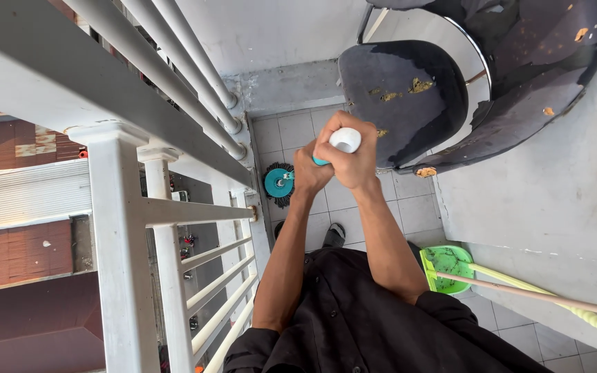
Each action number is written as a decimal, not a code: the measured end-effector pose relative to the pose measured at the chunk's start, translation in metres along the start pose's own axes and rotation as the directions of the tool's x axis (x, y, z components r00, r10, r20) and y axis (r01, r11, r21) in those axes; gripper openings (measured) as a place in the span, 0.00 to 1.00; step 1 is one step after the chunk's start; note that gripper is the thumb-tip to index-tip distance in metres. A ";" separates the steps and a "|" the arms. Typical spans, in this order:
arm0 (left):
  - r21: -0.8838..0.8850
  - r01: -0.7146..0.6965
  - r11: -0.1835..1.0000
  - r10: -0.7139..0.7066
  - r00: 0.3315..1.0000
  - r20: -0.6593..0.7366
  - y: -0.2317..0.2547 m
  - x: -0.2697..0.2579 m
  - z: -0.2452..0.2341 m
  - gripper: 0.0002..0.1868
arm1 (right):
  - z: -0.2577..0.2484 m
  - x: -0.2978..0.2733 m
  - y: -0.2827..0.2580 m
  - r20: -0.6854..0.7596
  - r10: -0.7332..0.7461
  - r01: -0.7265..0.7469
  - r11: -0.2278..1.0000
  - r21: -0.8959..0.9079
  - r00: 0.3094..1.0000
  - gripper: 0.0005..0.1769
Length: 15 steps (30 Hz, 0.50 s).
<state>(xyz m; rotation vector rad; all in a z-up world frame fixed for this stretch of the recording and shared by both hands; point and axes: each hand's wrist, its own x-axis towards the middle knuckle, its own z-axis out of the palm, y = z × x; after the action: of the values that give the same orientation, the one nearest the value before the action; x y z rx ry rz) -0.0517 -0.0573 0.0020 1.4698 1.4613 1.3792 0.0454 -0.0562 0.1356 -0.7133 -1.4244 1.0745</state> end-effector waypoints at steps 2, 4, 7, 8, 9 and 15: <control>-0.011 0.047 0.999 -0.047 0.999 0.017 0.005 0.001 0.004 0.13 | -0.003 0.001 -0.005 -0.010 0.012 -0.012 1.000 -0.023 1.000 0.06; -0.021 0.088 0.996 -0.087 0.995 0.041 0.006 0.002 0.010 0.13 | -0.008 0.001 -0.005 -0.026 0.019 -0.021 0.999 -0.048 0.999 0.06; -0.019 0.055 0.998 -0.054 0.995 0.079 0.003 0.004 0.019 0.11 | -0.015 0.000 -0.004 -0.045 0.014 -0.016 0.999 -0.040 0.999 0.07; -0.023 0.040 0.999 -0.038 0.996 0.080 0.004 0.005 0.022 0.11 | -0.016 0.001 -0.004 -0.042 0.001 -0.003 0.999 -0.054 0.999 0.07; -0.029 0.022 0.999 -0.020 0.997 0.080 0.004 0.006 0.025 0.10 | -0.018 0.002 -0.004 -0.038 -0.014 0.012 0.997 -0.070 0.999 0.07; -0.081 -0.063 0.995 0.073 0.989 0.129 0.006 0.011 0.035 0.16 | -0.024 0.005 -0.006 -0.057 -0.022 0.011 0.984 -0.180 0.998 0.08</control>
<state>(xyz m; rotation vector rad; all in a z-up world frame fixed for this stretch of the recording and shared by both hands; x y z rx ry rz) -0.0190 -0.0399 0.0016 1.5435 1.2734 1.3362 0.0686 -0.0494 0.1409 -0.8536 -1.4861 0.9123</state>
